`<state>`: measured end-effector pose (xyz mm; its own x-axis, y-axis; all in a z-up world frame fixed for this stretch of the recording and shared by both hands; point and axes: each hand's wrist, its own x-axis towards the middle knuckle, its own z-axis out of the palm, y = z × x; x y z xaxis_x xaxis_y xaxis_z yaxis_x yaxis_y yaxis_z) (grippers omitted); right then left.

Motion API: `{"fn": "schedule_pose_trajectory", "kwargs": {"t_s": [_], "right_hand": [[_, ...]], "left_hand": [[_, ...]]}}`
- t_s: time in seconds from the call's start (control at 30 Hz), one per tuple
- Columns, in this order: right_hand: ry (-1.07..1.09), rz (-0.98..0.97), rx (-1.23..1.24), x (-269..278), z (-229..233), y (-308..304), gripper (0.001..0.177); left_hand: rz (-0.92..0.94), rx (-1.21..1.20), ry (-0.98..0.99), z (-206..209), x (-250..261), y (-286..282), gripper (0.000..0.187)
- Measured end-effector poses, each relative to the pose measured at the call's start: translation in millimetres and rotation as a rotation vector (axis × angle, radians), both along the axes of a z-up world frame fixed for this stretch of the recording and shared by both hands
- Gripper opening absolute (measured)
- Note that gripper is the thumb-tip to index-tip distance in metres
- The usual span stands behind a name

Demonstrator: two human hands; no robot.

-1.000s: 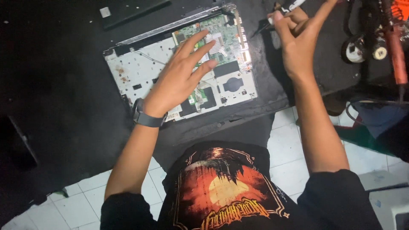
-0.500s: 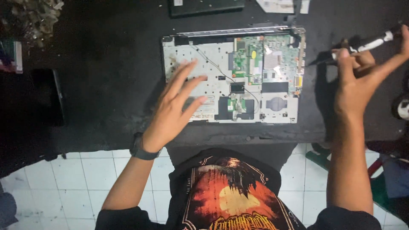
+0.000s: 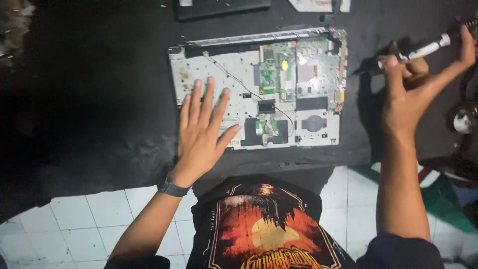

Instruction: Cleaning internal laptop components with a brush and reassembling parts using a screwdriver on a repair bench.

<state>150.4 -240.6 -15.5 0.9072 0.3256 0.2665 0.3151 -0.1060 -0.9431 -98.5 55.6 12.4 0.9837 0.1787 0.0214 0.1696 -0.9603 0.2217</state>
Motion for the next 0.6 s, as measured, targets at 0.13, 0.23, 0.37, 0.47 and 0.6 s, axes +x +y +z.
{"fn": "schedule_pose_trajectory", "kwargs": {"t_s": [0.13, 0.23, 0.37, 0.47, 0.6], "right_hand": [[-0.059, 0.036, -0.023, 3.8, -2.4, 0.9, 0.073], [0.013, -0.079, 0.004, 2.8, -10.6, -4.1, 0.082], [0.133, -0.074, 0.106, 3.9, -24.1, -10.9, 0.085], [0.11, -0.07, 0.09, 5.1, -32.2, -15.7, 0.086], [0.066, -0.032, 0.041, 5.8, -33.5, -15.7, 0.084]], "left_hand": [[-0.003, 0.018, 0.021, -0.9, 1.3, -0.7, 0.073], [-0.009, -0.032, -0.016, -1.5, 2.4, -0.8, 0.074], [0.001, -0.058, -0.019, 3.4, 5.3, -3.3, 0.07], [0.011, -0.055, -0.03, 6.0, 7.0, -5.7, 0.067], [0.034, -0.026, -0.036, 3.5, 6.8, -6.2, 0.067]]}}
